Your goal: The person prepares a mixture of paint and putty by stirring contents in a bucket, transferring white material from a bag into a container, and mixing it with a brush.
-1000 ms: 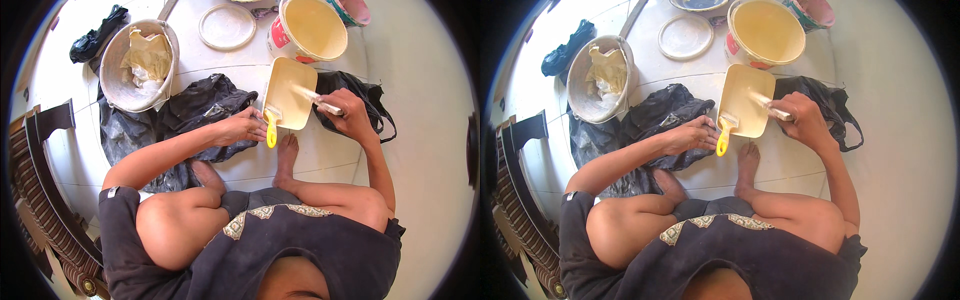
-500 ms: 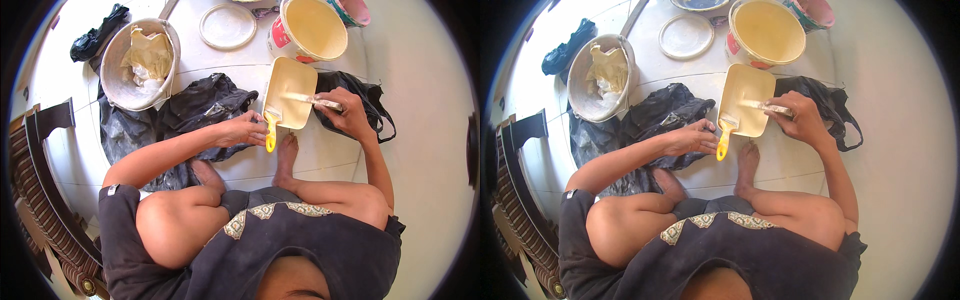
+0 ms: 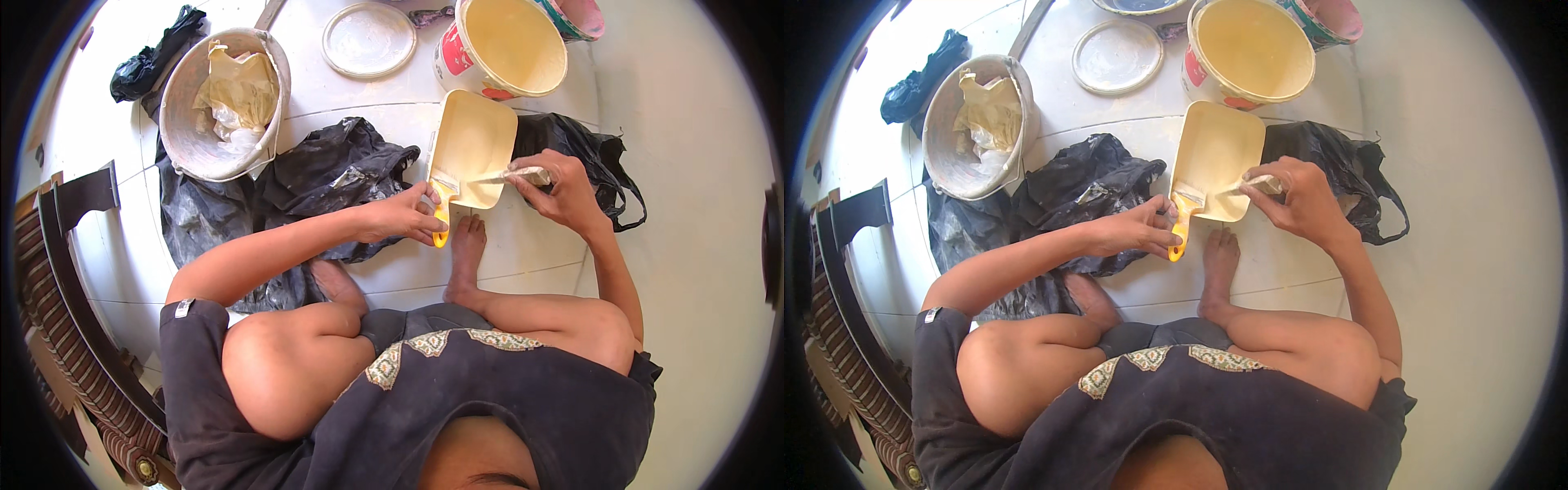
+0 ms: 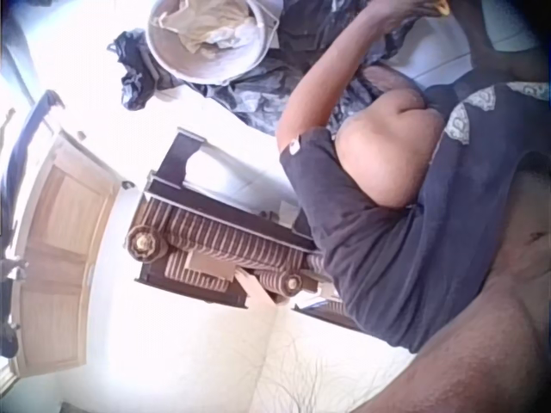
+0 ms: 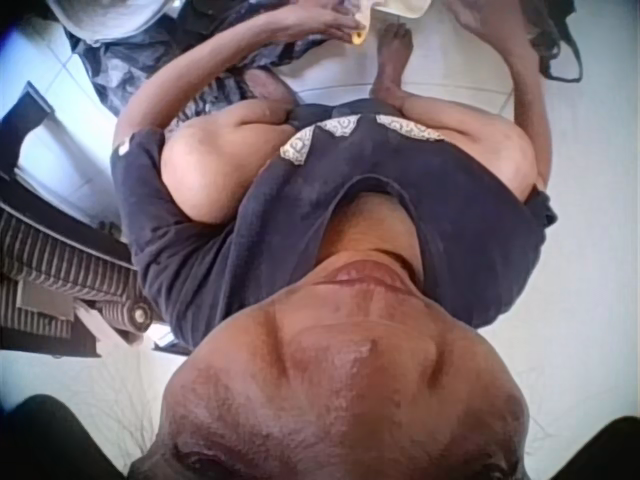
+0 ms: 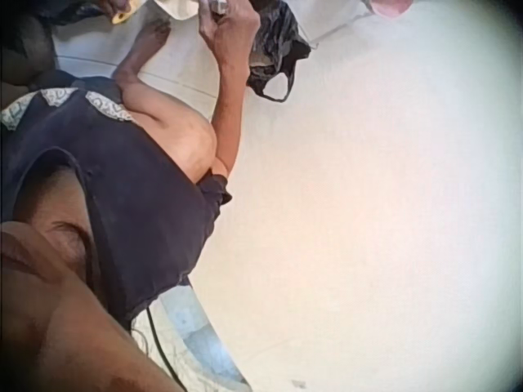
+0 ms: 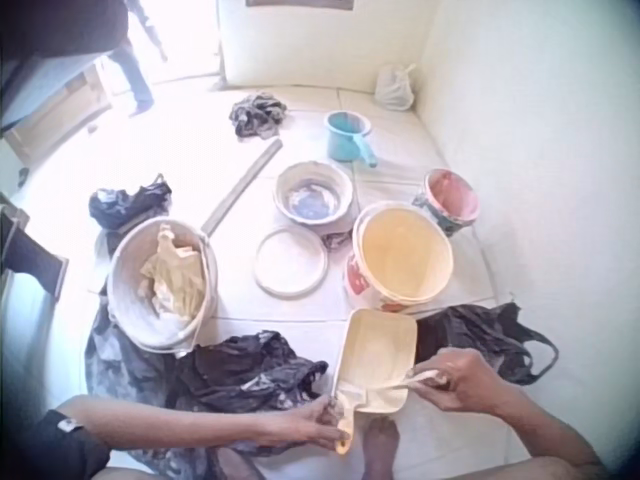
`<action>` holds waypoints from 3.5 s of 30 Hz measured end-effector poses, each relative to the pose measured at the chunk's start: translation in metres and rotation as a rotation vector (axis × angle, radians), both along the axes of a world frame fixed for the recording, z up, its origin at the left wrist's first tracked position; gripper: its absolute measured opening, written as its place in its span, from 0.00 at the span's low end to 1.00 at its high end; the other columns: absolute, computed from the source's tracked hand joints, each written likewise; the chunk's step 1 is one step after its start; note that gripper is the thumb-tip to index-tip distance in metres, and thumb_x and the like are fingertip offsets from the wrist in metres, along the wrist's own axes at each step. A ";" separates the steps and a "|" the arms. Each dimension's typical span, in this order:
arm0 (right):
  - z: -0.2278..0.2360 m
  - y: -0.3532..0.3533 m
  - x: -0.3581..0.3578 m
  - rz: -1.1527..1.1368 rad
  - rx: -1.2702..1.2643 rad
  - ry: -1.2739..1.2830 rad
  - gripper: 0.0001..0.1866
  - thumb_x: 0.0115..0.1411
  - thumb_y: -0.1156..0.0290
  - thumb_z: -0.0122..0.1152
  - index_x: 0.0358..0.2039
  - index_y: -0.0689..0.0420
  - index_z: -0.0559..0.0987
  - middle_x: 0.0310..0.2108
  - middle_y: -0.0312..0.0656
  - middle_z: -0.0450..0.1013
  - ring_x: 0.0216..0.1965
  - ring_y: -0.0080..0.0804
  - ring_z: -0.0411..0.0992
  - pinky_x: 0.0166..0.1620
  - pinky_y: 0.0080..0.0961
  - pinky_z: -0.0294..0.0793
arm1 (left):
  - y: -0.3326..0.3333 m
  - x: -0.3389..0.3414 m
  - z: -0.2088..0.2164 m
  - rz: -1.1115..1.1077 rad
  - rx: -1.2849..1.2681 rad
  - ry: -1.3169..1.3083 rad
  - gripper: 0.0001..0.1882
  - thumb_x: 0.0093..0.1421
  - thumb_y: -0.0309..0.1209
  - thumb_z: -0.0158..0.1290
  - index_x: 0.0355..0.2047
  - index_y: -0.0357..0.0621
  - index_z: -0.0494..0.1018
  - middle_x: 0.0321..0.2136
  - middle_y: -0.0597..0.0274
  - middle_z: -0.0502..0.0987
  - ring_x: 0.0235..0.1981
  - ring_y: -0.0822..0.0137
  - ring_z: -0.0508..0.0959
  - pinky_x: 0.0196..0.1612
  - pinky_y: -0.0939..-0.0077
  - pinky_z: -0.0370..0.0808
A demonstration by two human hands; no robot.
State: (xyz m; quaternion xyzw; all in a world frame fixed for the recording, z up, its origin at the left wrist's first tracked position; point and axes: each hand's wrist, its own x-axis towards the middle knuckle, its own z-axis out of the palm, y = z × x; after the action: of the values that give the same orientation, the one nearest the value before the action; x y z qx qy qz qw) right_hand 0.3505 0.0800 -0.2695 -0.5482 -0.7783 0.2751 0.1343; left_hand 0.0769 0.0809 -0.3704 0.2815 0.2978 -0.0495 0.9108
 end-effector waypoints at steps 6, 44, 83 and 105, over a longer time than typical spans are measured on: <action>-0.014 0.021 0.004 -0.114 0.150 0.026 0.10 0.53 0.71 0.70 0.36 0.59 0.83 0.27 0.43 0.78 0.28 0.38 0.74 0.32 0.30 0.72 | 0.000 0.004 0.003 -0.015 0.090 -0.092 0.23 0.65 0.31 0.53 0.55 0.47 0.54 0.43 0.56 0.70 0.46 0.66 0.76 0.52 0.72 0.74; -0.034 0.019 0.003 -0.196 0.238 0.127 0.09 0.57 0.74 0.67 0.39 0.61 0.82 0.30 0.43 0.79 0.29 0.30 0.78 0.33 0.23 0.75 | 0.000 0.012 0.051 0.099 0.862 -0.125 0.17 0.62 0.34 0.58 0.47 0.40 0.69 0.37 0.56 0.77 0.37 0.67 0.81 0.44 0.69 0.79; -0.026 -0.018 -0.029 0.026 0.068 0.182 0.08 0.52 0.71 0.69 0.31 0.59 0.81 0.25 0.45 0.77 0.26 0.41 0.75 0.30 0.31 0.74 | 0.045 0.018 0.029 0.252 0.689 0.022 0.13 0.69 0.34 0.50 0.48 0.38 0.66 0.38 0.59 0.76 0.38 0.74 0.77 0.44 0.76 0.76; -0.020 -0.019 0.009 -0.103 0.137 0.039 0.06 0.53 0.73 0.68 0.32 0.59 0.82 0.25 0.43 0.77 0.23 0.37 0.72 0.28 0.29 0.72 | 0.044 0.015 0.028 0.282 0.622 0.005 0.14 0.69 0.34 0.50 0.46 0.34 0.66 0.33 0.58 0.75 0.33 0.73 0.77 0.39 0.77 0.77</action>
State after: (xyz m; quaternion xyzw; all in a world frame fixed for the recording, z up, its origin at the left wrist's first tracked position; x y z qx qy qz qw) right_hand 0.3596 0.0612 -0.2896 -0.5714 -0.7635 0.2245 0.2004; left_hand 0.0922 0.1247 -0.3422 0.5016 0.3370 0.1695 0.7785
